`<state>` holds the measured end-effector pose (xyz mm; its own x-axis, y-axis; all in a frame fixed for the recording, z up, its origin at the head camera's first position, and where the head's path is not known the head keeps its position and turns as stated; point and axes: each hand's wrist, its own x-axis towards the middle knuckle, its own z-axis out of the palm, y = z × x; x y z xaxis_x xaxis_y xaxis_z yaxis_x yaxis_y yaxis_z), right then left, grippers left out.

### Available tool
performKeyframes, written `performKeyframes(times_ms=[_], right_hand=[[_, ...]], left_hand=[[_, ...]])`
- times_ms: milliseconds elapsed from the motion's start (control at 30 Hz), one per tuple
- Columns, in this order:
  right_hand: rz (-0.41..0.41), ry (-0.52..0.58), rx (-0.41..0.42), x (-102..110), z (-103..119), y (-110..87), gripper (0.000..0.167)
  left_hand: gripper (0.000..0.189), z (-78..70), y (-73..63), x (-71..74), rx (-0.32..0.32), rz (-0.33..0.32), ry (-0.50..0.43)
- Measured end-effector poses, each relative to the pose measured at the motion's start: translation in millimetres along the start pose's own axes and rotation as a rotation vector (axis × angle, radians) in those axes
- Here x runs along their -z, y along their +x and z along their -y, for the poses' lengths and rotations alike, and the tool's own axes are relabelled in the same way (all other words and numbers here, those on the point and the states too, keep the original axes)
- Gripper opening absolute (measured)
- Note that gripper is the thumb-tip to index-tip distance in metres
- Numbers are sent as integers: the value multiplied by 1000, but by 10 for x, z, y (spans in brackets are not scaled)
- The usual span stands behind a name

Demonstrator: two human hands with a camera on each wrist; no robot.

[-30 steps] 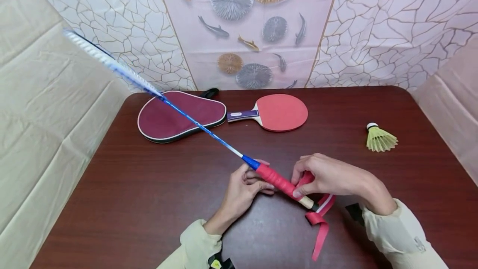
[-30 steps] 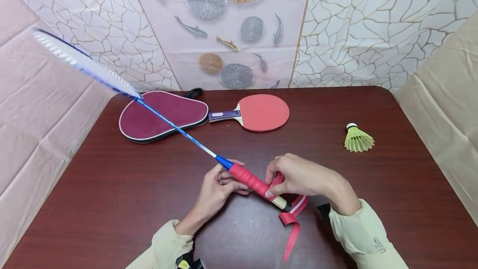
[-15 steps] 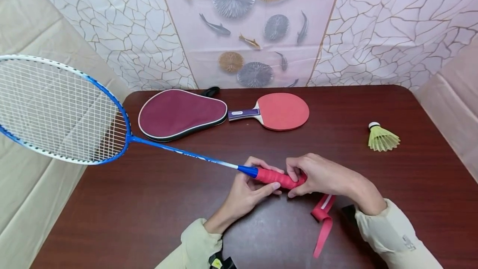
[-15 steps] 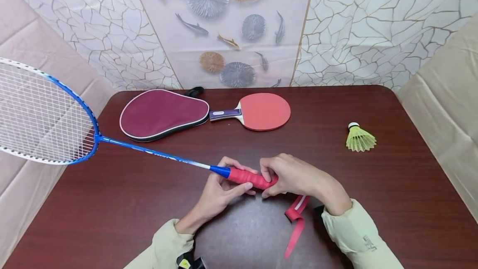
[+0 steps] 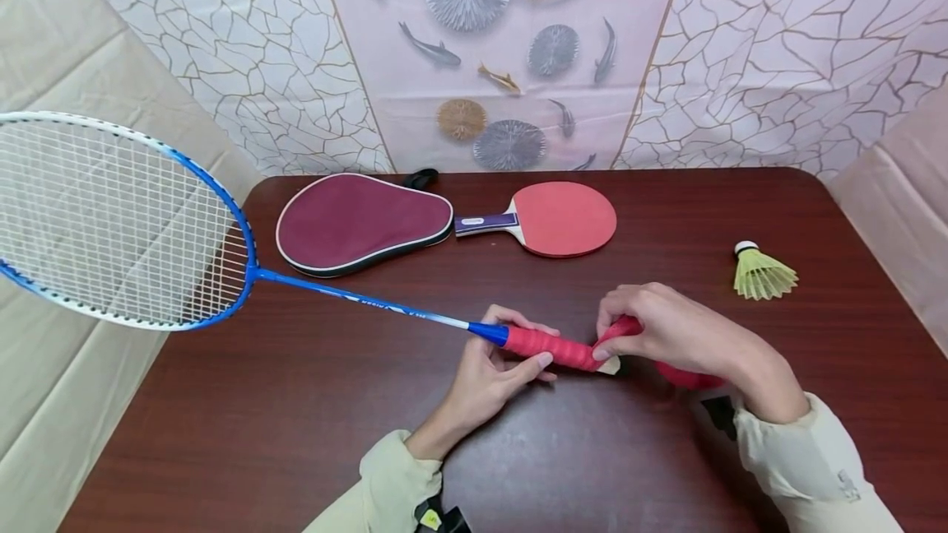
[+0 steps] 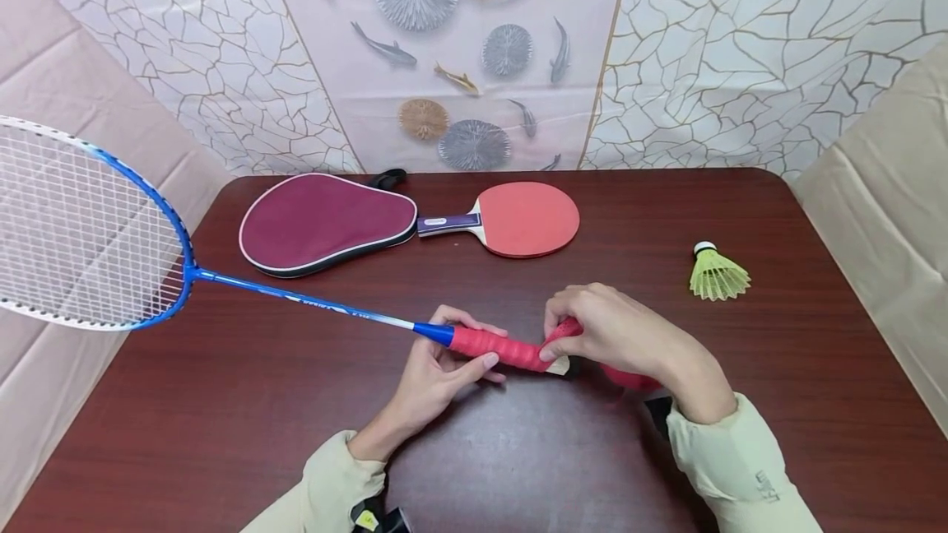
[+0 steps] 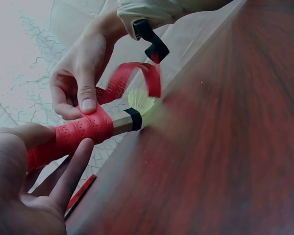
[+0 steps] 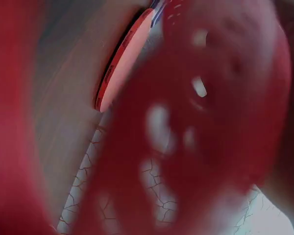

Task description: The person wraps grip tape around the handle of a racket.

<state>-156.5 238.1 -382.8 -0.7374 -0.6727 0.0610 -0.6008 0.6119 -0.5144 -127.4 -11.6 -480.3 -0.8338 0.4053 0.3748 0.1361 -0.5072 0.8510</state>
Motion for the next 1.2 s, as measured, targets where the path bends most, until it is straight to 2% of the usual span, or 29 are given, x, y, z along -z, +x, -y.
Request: performKeyframes(times_ms=[233, 467, 567, 733, 1000, 1200], right_hand=[[1, -59, -18, -18, 2, 8, 23], [10, -40, -19, -39, 1, 11, 19], [28, -34, 18, -58, -7, 19, 14], [66, -27, 87, -74, -20, 28, 15], [83, -18, 82, -76, -5, 36, 12], [93, -5, 23, -105, 29, 27, 10]], left_hand=[[42, -18, -1, -4, 5, 12, -17], [41, -21, 2, -1, 7, 25, -22], [41, -20, 4, 5, 9, 35, -21], [41, -17, 0, 8, 9, 40, -18], [40, -7, 0, 8, 11, 41, -32], [44, 9, -14, 13, 27, 55, -50]])
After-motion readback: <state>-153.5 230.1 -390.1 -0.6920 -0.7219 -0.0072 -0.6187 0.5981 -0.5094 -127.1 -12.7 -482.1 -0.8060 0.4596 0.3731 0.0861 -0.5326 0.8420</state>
